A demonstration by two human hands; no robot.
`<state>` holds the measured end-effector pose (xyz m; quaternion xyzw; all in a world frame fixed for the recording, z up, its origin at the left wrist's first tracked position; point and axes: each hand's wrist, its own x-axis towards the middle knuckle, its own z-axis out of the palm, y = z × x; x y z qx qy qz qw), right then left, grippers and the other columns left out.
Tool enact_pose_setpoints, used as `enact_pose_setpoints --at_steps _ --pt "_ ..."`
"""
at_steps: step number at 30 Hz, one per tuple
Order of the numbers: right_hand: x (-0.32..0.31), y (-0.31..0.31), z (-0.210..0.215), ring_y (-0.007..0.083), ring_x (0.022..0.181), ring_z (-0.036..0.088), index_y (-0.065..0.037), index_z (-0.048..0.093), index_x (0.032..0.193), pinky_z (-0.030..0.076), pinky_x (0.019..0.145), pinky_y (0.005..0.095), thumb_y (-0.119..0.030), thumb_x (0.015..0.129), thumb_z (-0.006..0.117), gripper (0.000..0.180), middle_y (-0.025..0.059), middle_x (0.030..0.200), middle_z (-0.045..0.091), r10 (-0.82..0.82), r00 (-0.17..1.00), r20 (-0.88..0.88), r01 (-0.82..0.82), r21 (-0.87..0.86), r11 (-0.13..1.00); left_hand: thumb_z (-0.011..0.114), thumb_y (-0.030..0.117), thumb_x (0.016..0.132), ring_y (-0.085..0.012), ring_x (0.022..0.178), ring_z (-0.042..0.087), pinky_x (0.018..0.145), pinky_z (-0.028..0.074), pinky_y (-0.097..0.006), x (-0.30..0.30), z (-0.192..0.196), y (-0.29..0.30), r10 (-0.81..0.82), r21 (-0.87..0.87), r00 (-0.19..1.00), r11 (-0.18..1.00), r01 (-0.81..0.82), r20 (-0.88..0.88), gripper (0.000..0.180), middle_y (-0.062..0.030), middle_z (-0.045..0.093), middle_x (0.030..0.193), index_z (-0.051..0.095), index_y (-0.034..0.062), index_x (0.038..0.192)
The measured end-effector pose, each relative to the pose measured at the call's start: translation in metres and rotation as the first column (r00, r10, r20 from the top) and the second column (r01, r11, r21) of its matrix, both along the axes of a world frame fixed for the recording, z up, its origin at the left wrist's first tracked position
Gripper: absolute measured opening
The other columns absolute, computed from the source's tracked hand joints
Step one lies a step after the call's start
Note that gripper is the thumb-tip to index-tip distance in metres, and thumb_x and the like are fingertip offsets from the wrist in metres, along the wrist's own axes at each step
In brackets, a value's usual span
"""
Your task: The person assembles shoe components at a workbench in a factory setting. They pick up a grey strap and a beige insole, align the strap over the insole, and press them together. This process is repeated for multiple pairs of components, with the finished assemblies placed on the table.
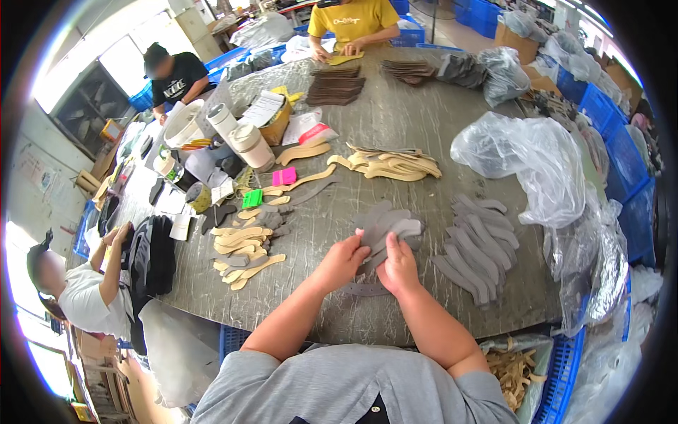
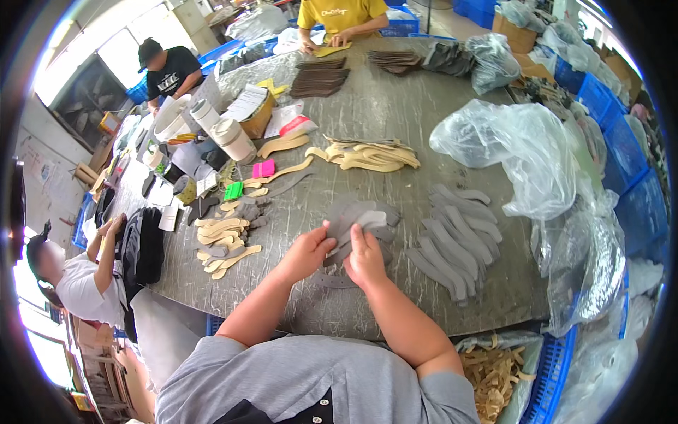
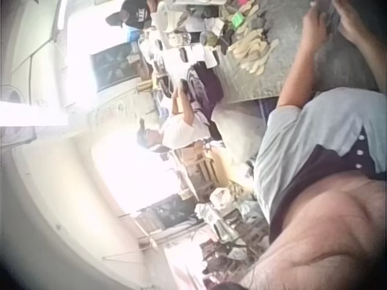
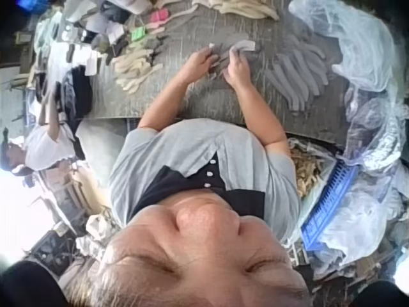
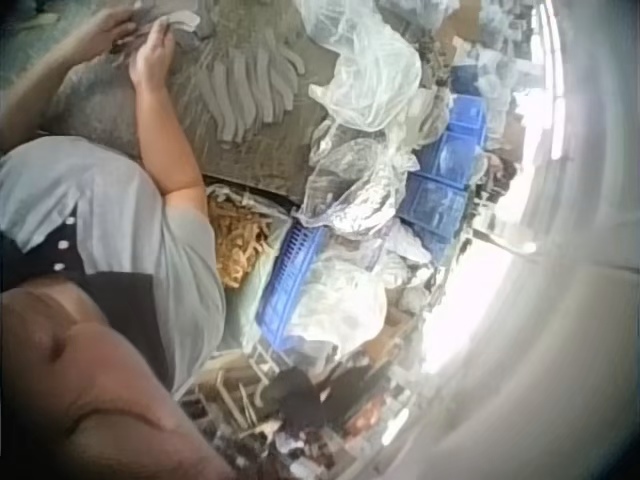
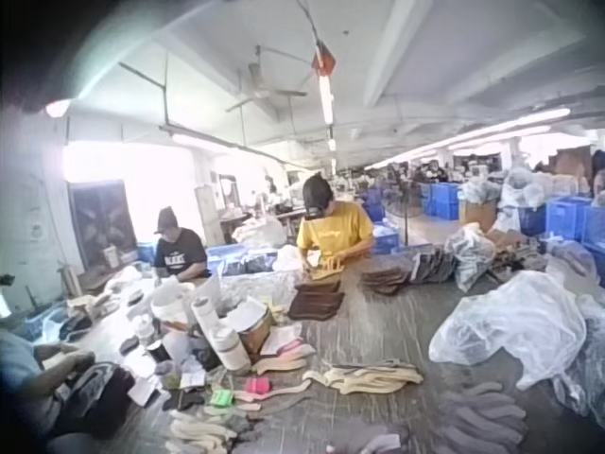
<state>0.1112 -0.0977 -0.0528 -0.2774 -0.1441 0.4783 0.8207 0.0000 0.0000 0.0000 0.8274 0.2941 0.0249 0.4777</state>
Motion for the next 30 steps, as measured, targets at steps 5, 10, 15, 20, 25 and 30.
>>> enact_pose_setpoints --at_steps 5,10,15,20,25,30 --pt "0.004 -0.002 -0.005 0.025 0.104 0.061 0.001 0.065 0.097 0.044 0.098 0.04 -0.036 0.092 0.065 0.038 0.0178 0.104 0.067 -0.067 0.988 0.141 0.084 -0.119 0.989 0.049 0.023 0.098 -0.0436 0.095 0.058 0.083 0.047 -0.049 0.013 0.009 0.0 -0.32 0.23 0.947 0.923 0.308 0.018 0.026 -0.0236 0.063 0.101 0.06 -0.0003 0.102" --pt "0.03 -0.004 -0.013 0.0208 0.087 0.061 -0.001 0.06 0.096 0.05 0.083 0.04 -0.031 0.093 0.065 0.031 0.0111 0.09 0.065 -0.169 0.984 0.046 0.173 -0.097 0.98 0.049 0.018 0.093 -0.0385 0.095 0.062 0.085 0.048 -0.046 0.053 0.01 0.085 0.171 0.44 0.98 0.891 -0.11 -0.102 0.023 -0.0219 0.065 0.095 0.065 0.001 0.096" --pt "0.02 -0.003 0.016 0.0139 0.067 0.047 -0.01 0.05 0.103 0.05 0.077 0.0397 -0.03 0.095 0.061 0.024 -0.0005 0.073 0.045 -0.072 0.991 -0.116 0.053 -0.157 0.986 0.066 0.02 0.084 -0.0389 0.098 0.063 0.084 0.051 -0.046 0.043 -0.041 0.179 0.379 0.653 0.894 0.744 -0.141 -0.238 0.021 -0.0227 0.063 0.11 0.066 0.0 0.09" --pt "0.028 -0.004 0.0 0.0099 0.063 0.037 -0.009 0.045 0.108 0.04 0.063 0.03 -0.031 0.097 0.059 0.029 -0.0024 0.074 0.04 -0.038 0.996 -0.084 0.031 -0.082 0.996 0.071 0.012 0.08 -0.012 0.064 0.058 0.06 0.045 -0.027 0.058 0.002 0.107 0.211 0.135 0.971 0.965 -0.225 0.111 0.013 -0.002 0.062 0.068 0.065 0.0004 0.081" --pt "0.024 -0.006 -0.002 0.0113 0.071 0.046 -0.008 0.05 0.106 0.042 0.068 0.0274 -0.038 0.092 0.065 0.036 -0.0022 0.081 0.047 -0.068 0.988 -0.137 0.065 -0.03 0.997 0.07 0.009 0.084 -0.0056 0.064 0.055 0.054 0.044 -0.024 0.053 0.041 0.014 0.081 -0.441 0.984 0.897 -0.002 0.159 0.011 0.0002 0.065 0.072 0.069 -0.0005 0.087" --pt "0.027 -0.006 0.0 0.0158 0.086 0.055 -0.009 0.055 0.094 0.046 0.08 0.031 -0.036 0.097 0.056 0.027 0.002 0.088 0.056 -0.201 0.979 -0.027 0.195 -0.142 0.97 0.069 0.014 0.085 -0.0126 0.066 0.062 0.06 0.049 -0.029 0.062 0.011 0.035 0.018 0.09 0.991 0.996 -0.03 0.135 0.016 -0.0089 0.069 0.073 0.072 0.002 0.094"
